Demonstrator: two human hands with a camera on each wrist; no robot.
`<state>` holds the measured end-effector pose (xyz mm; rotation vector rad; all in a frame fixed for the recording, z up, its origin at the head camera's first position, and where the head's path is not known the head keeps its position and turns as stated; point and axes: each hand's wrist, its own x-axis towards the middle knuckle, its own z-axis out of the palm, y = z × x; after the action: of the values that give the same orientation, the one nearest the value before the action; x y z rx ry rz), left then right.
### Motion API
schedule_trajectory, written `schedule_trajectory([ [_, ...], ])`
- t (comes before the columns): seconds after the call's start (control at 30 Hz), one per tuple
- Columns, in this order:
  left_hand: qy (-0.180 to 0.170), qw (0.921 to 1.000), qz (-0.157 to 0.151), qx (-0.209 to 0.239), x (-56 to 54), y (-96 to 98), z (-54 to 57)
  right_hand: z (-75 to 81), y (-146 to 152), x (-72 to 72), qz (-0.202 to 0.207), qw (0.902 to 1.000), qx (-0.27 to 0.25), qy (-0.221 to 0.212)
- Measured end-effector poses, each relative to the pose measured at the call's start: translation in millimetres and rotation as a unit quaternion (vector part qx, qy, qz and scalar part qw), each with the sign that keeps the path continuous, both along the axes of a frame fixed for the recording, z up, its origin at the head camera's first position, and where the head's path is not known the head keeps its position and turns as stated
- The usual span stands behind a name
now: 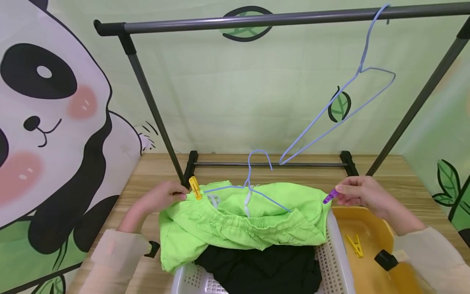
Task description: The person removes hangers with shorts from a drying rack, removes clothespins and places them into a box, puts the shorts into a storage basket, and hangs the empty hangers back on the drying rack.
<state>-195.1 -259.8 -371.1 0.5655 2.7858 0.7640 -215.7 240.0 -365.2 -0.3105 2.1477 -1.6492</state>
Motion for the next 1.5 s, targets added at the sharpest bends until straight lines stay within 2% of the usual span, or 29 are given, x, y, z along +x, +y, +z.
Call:
schedule_trajectory([
  [0.13,-0.003,1.0,-0.001,0.002,0.1,-0.3,-0.3,-4.5,6.1,-1.0,0.012,0.9997,-0.001,-0.023],
  [0.43,-0.016,0.9999,0.0,0.005,-0.7,-0.6,0.5,-10.2,16.8,0.6,0.033,0.9987,-0.012,-0.037],
  [0.63,-0.012,0.9999,-0.005,0.003,-0.4,-0.5,0.9,-13.3,23.7,3.3,0.035,0.9978,0.036,-0.044],
  [0.97,-0.022,0.9997,0.003,0.006,0.3,0.3,1.8,-22.3,35.1,6.4,0.076,0.9907,0.1,-0.053],
  [1.2,-0.018,0.9998,0.001,0.0,-0.9,-0.5,1.6,-28.3,37.1,10.9,0.111,0.9824,0.136,-0.062],
  [1.5,-0.022,0.9997,0.005,0.007,-0.1,-0.2,1.9,-36.2,36.5,13.4,0.129,0.9707,0.194,-0.058],
])
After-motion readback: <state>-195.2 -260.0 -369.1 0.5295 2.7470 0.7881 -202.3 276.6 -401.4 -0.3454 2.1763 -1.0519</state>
